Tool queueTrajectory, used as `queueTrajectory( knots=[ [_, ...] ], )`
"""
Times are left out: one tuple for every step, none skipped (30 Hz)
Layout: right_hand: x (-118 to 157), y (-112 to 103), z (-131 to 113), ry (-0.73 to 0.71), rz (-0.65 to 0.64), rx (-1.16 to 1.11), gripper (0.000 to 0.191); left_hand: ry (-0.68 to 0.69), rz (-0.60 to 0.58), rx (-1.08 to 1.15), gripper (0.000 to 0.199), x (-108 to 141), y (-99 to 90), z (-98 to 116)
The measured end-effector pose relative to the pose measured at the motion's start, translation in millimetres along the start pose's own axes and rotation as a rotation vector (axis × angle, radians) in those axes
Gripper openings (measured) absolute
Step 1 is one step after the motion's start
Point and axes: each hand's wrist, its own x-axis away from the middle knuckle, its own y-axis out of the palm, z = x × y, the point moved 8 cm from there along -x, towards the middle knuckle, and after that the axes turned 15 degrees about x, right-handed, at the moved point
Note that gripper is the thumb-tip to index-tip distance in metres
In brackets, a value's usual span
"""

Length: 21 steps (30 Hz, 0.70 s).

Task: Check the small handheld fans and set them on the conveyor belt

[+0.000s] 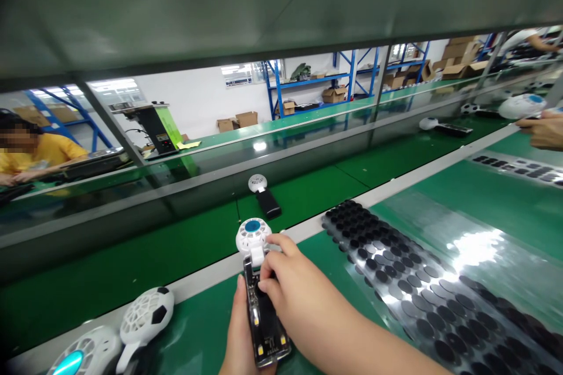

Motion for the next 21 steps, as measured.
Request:
queueTrajectory(
  knots=[
    [0.7,0.8,0.5,0.003,0.007,0.003,0.02,-0.007,0.011,0.007,0.041,0.4,-0.1,-0.3],
    [1.6,1.9,1.4,0.004,0.017,0.001,0.019,-0.006,0.033,0.018,0.04,0.9,-0.7,-0.2],
    [2.8,3.3,2.4,0.003,0.027,-0.004,0.019,-0.001,0.059,0.029,0.04,1.6,-1.4,0.0],
    [4.0,4.6,3.5,-0.002,0.041,-0.011,0.019,0.006,0.087,0.036,0.04,2.4,-2.2,0.3],
    [5.3,6.0,4.8,-0.011,0.055,-0.018,0.019,0.011,0.113,0.038,0.039,3.2,-3.1,0.4],
    [6.2,7.5,6.3,-0.018,0.068,-0.025,0.018,0.011,0.134,0.036,0.039,3.9,-3.8,-0.1],
    [6.7,8.8,8.6,-0.018,0.082,-0.031,0.017,0.005,0.147,0.036,0.039,4.3,-4.5,-0.9],
    [6.7,9.5,11.7,-0.008,0.101,-0.037,0.015,-0.004,0.151,0.038,0.04,4.4,-5.3,-2.0],
    [6.1,10.0,15.4,0.009,0.12,-0.048,0.014,-0.013,0.144,0.041,0.041,4.1,-6.1,-3.1],
    [5.2,10.3,19.7,0.031,0.137,-0.062,0.015,-0.017,0.126,0.041,0.041,3.3,-7.0,-3.8],
    [4.4,10.4,24.1,0.051,0.155,-0.082,0.019,-0.018,0.1,0.034,0.042,2.0,-8.1,-4.1],
    [4.3,10.6,29.1,0.072,0.171,-0.11,0.024,-0.017,0.069,0.018,0.042,0.5,-9.3,-4.1],
    [5.5,11.3,34.8,0.092,0.181,-0.142,0.028,-0.011,0.034,-0.008,0.044,-1.3,-10.5,-3.7],
    [8.6,12.0,41.7,0.114,0.197,-0.171,0.03,-0.002,-0.006,-0.037,0.047,-3.0,-11.1,-2.9],
    [13.9,12.7,48.9,0.128,0.219,-0.184,0.03,0.01,-0.041,-0.065,0.049,-4.6,-11.6,-1.8],
    [21.2,13.7,55.4,0.123,0.246,-0.172,0.028,0.022,-0.066,-0.089,0.048,-6.0,-12.0,-0.7],
    [30.2,15.8,60.6,0.096,0.272,-0.135,0.024,0.036,-0.081,-0.109,0.046,-7.1,-12.3,0.7],
    [40.2,19.7,63.1,0.035,0.29,-0.073,0.018,0.053,-0.085,-0.128,0.041,-7.8,-12.4,2.5],
    [50.9,25.9,63.5,-0.047,0.298,0.007,0.012,0.075,-0.077,-0.143,0.036,-7.9,-12.3,4.7],
    [61.5,34.3,63.5,-0.122,0.298,0.086,0.008,0.097,-0.062,-0.156,0.031,-7.5,-11.8,7.0],
    [71.4,43.1,64.0,-0.175,0.302,0.17,0.007,0.118,-0.049,-0.169,0.027,-6.5,-10.7,9.4]
  ],
)
